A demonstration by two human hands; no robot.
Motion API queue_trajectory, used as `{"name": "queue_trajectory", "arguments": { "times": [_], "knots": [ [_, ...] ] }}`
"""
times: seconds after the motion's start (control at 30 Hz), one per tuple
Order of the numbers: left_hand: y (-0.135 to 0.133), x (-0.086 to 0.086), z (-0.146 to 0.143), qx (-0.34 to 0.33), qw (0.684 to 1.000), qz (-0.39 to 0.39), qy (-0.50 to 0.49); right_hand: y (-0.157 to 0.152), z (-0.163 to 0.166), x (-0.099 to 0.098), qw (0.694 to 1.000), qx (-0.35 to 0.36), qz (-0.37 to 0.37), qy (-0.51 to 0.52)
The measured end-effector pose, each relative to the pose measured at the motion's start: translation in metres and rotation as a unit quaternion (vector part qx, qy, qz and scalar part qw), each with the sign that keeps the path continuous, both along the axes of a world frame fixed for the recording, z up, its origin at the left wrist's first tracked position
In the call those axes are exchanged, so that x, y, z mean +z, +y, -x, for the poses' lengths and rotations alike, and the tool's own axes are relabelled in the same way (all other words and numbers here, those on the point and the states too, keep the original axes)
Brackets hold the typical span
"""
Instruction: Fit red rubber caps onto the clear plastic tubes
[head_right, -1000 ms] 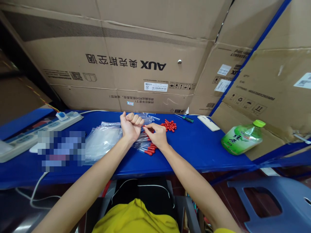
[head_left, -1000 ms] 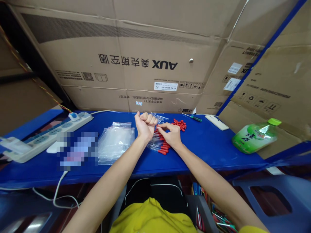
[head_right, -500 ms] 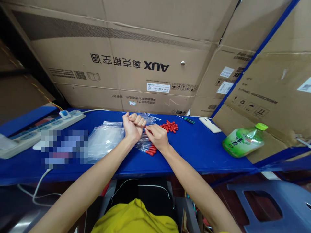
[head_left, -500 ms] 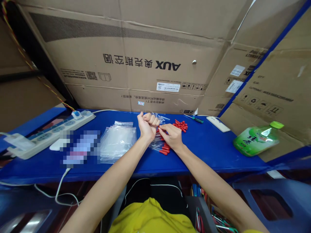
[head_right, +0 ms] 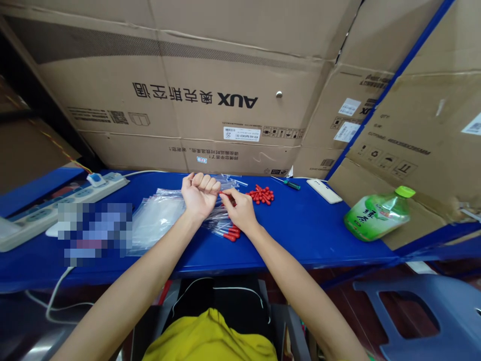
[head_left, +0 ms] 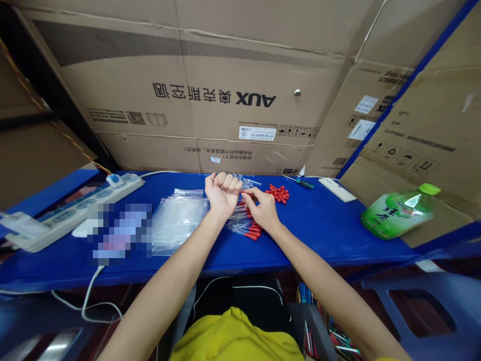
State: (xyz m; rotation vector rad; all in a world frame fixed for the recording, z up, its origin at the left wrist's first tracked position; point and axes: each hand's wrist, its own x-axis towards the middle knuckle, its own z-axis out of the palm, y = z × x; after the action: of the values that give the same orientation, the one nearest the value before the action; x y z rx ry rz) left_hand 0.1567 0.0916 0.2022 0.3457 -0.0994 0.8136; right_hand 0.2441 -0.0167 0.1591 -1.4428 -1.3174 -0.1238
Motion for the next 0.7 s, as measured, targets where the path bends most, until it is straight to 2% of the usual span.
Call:
{"name": "queue_trajectory", "arguments": {
  "times": [0.17,0.7],
  "knots": [
    [-0.003,0.001,-0.002,0.023,1.000,0.012,0.005,0.001,-0.004,0.002,0.998,-0.022,-0.046,0.024],
    [-0.004,-0.001,-0.003,0.068,0.997,0.034,0.020,-0.001,-0.005,-0.009,0.988,-0.030,-0.055,-0.139]
  ]
}}
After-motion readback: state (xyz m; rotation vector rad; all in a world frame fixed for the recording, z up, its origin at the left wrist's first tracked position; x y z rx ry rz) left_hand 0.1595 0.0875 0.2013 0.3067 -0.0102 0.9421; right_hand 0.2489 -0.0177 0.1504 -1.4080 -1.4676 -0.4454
